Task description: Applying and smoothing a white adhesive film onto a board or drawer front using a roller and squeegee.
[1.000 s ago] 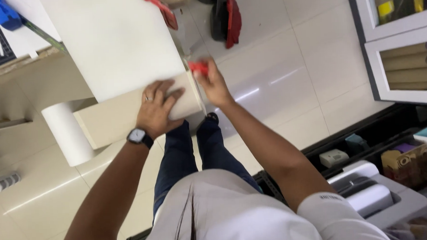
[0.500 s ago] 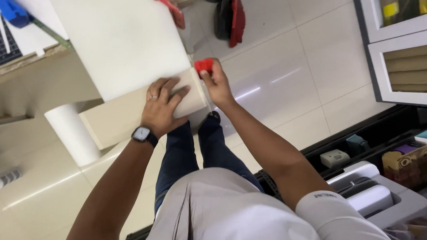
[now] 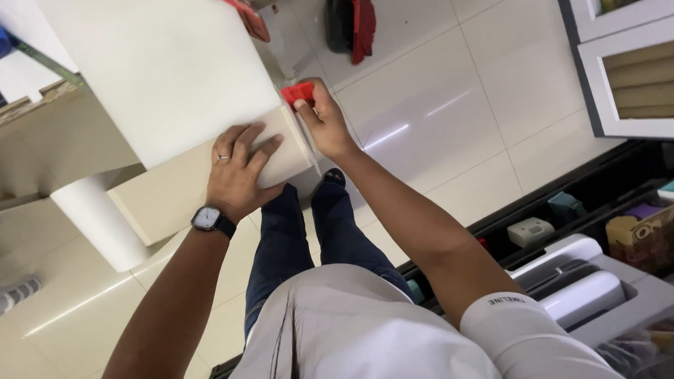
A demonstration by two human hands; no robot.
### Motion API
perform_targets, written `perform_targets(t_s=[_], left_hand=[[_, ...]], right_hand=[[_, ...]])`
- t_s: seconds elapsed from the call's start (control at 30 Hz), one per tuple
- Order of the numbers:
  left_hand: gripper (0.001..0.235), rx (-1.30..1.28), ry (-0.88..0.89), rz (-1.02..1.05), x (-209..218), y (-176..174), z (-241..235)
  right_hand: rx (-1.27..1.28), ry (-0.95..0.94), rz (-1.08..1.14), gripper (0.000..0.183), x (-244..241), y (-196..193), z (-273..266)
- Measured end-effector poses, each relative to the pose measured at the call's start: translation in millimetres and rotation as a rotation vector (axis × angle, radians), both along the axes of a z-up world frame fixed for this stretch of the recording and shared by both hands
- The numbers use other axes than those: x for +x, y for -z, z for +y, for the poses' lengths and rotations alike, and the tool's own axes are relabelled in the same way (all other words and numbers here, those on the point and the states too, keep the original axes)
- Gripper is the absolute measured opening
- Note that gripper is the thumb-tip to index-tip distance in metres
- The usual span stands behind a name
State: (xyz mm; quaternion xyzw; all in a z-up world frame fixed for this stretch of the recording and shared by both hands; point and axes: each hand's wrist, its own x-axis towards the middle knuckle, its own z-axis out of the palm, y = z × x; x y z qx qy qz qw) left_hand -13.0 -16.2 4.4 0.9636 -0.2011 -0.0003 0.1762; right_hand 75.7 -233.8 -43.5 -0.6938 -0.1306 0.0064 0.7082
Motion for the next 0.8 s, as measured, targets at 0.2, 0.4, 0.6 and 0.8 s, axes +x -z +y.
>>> perform_targets(t_s=[0.2,0.4,0.6,0.8], left_hand=[[0.087,0.023,-0.02,-0.024,-2,6,0],[0.088,0.012,-0.017,-0.04,0,6,0],[0.09,-0.022,-0.015,-0.065,0,4,-1],[0.09,0.031,0.065,-0.269,4,-10,-49]], right_hand=[[-0.021,-0.041,0.128,0.011,-55,-6,-20],[-0.034,-0.019,0.004,0.009,-12,7,-2],[-0.093,-0.072,0.17,0.011,-98,-17,-48],[-0.228,0.039,0.124,0.022,-68,-44,-79]])
